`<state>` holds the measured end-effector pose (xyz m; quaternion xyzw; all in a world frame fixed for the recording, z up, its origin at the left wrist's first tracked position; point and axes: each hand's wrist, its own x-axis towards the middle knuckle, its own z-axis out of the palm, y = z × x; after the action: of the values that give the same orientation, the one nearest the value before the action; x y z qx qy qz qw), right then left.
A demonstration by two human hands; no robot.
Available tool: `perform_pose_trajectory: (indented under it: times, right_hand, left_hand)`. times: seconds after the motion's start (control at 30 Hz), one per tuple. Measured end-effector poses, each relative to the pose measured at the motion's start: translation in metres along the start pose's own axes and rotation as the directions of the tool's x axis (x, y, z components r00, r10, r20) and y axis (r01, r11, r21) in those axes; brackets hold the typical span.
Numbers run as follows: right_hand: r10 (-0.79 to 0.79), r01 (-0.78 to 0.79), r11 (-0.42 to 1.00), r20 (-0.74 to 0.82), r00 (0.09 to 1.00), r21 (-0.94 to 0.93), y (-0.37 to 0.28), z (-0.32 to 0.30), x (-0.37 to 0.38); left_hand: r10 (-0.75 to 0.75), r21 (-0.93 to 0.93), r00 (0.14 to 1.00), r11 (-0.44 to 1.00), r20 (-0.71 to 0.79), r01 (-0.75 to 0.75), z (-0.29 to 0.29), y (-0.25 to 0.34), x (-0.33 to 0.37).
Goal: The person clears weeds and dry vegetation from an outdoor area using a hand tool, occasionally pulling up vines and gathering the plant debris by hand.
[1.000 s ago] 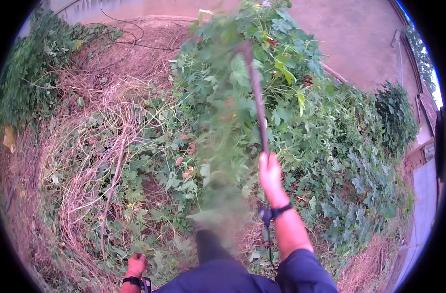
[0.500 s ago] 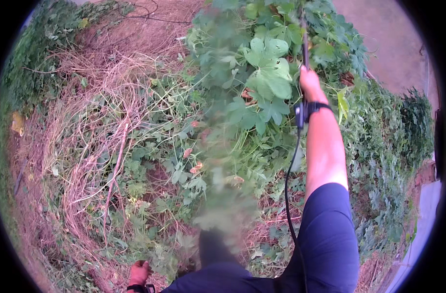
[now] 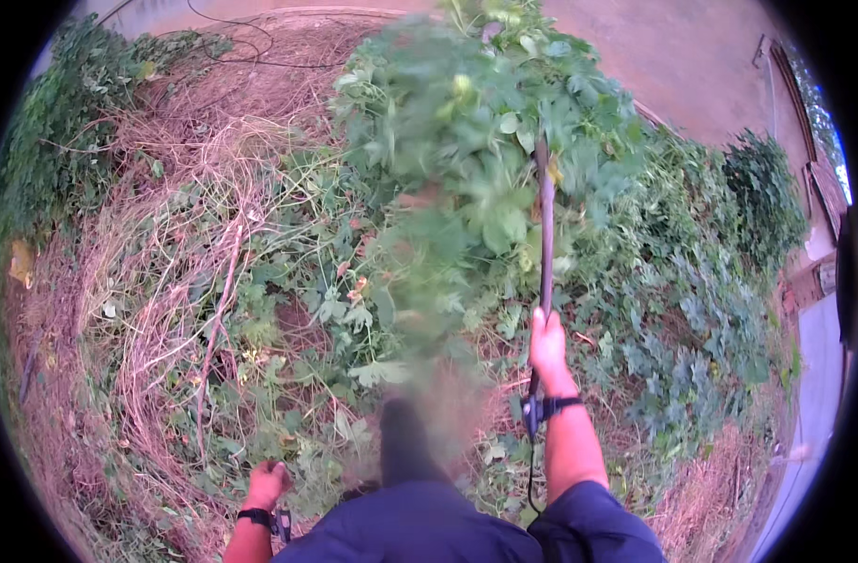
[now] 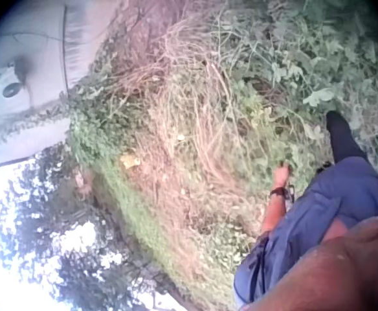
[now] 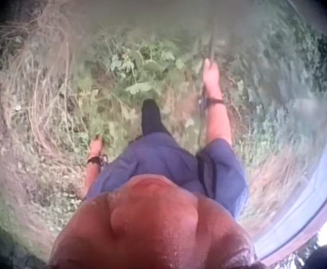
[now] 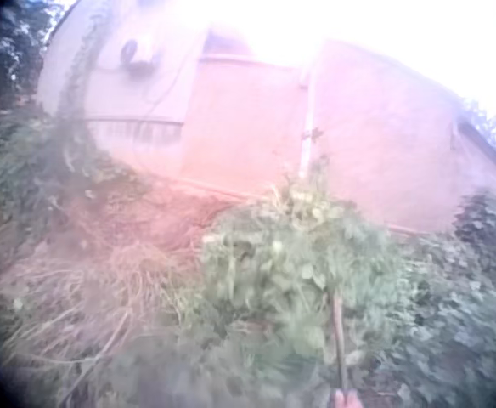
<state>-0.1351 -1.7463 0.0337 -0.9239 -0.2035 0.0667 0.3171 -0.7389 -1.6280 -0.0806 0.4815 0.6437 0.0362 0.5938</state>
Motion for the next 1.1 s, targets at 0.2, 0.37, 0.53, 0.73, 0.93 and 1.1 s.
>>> perform_pose_trajectory:
  times: [0.2, 0.37, 0.53, 0.73, 0.93, 1.1]
  right_hand:
    - [0.131, -0.134, 0.989, 0.052, 0.99, 0.064, 0.091, -0.023, -0.243]
    - [0.148, -0.152, 0.987, 0.072, 0.986, 0.055, 0.104, -0.002, -0.255]
    - [0.153, -0.155, 0.985, 0.026, 0.988, 0.078, 0.088, 0.004, -0.219]
    - [0.141, -0.119, 0.967, -0.087, 0.986, 0.223, 0.058, -0.021, -0.127]
    - [0.005, 0.161, 0.84, -0.303, 0.953, 0.519, -0.1, -0.076, 0.062]
    - [-0.136, 0.263, 0.859, -0.3, 0.944, 0.439, -0.231, -0.087, 0.277]
  left_hand:
    - [0.337, 0.282, 0.936, 0.892, 0.102, -0.352, -0.026, -0.021, -0.023]
    - [0.002, -0.022, 0.998, 1.0, 0.064, 0.0, -0.024, 0.0, -0.029]
    - [0.021, 0.146, 0.999, 0.989, 0.038, -0.026, -0.026, 0.001, -0.034]
    - [-0.098, -0.001, 0.995, 0.995, 0.038, 0.098, -0.006, 0.008, 0.007]
    - [-0.181, -0.107, 0.983, 0.978, -0.021, 0.178, 0.012, 0.056, 0.03]
    - [-0.191, -0.051, 0.981, 0.98, -0.014, 0.19, 0.02, 0.076, 0.033]
